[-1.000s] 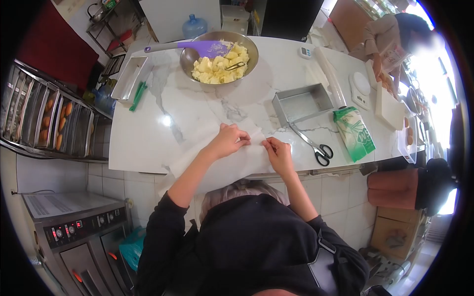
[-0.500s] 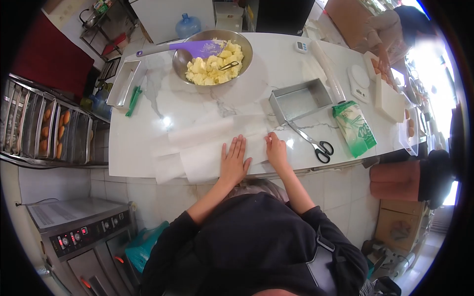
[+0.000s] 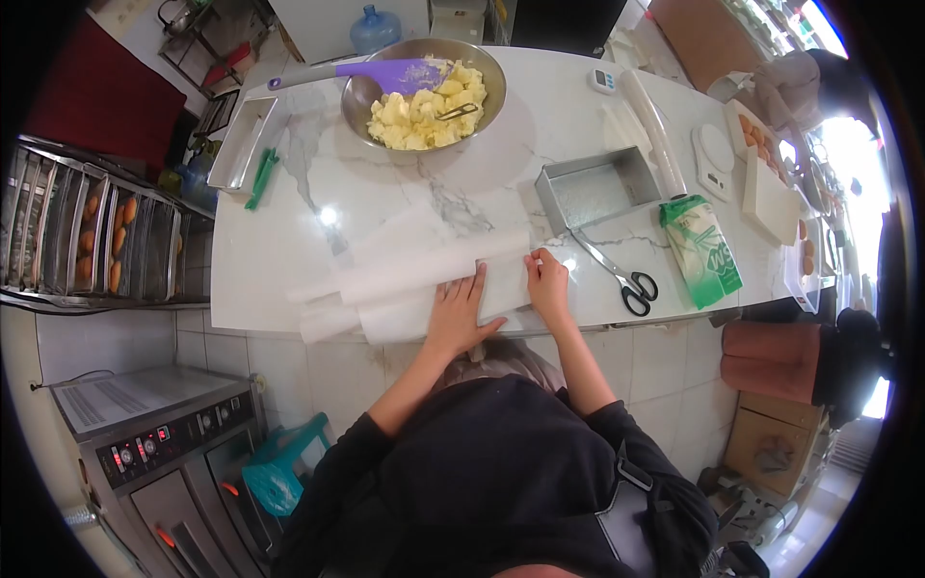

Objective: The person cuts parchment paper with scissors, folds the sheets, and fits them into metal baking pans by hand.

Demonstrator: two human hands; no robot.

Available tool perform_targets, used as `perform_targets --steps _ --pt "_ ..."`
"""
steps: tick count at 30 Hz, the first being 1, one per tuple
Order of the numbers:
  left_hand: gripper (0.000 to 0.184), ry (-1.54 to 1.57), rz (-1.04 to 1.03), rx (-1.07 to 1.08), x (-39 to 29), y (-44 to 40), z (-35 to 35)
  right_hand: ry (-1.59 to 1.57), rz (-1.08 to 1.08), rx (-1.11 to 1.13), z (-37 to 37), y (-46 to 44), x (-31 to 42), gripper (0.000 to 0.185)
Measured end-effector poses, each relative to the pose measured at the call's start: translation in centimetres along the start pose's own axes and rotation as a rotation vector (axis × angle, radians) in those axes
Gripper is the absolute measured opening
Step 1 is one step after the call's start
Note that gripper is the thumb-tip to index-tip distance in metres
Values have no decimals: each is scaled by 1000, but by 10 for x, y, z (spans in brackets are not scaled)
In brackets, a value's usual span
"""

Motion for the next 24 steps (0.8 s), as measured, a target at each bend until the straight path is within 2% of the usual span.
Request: perform_targets --steps 2,5,8,11,17,19,21,23,24 --pt "75 19 -11 -43 5 -1 -2 -4 3 -4 -2 -1 -5 14" --pt "56 312 -81 -86 15 2 7 -40 68 -87 -2 -2 -7 19" --pt "35 256 -304 -301 19 19 8 -49 62 -88 -2 -1 -9 20" --pt "18 296 -269 -365 18 26 10 -67 57 -108 -2 -1 -12 20" --pt "17 304 -283 -368 21 25 15 12 42 -70 12 1 -9 13" --pt "17 339 -271 -360 21 24 16 66 -63 -193 55 16 -33 10" --pt "15 359 -265 -351 22 24 18 366 79 -368 126 30 -25 20" --pt "13 369 -267 -334 20 23 18 618 15 -270 161 48 -48 27" --pt "12 391 -256 -316 21 23 18 580 25 -213 167 55 -63 29"
Point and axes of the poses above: each hand's wrist, its own y-axis away from the middle knuckle, its own z-axis out of the back of the hand, x = y × z, the point moved 7 cm from there along -y, towards the middle knuckle, and after that the axes turned 15 degrees about z, right-handed, at the moved point
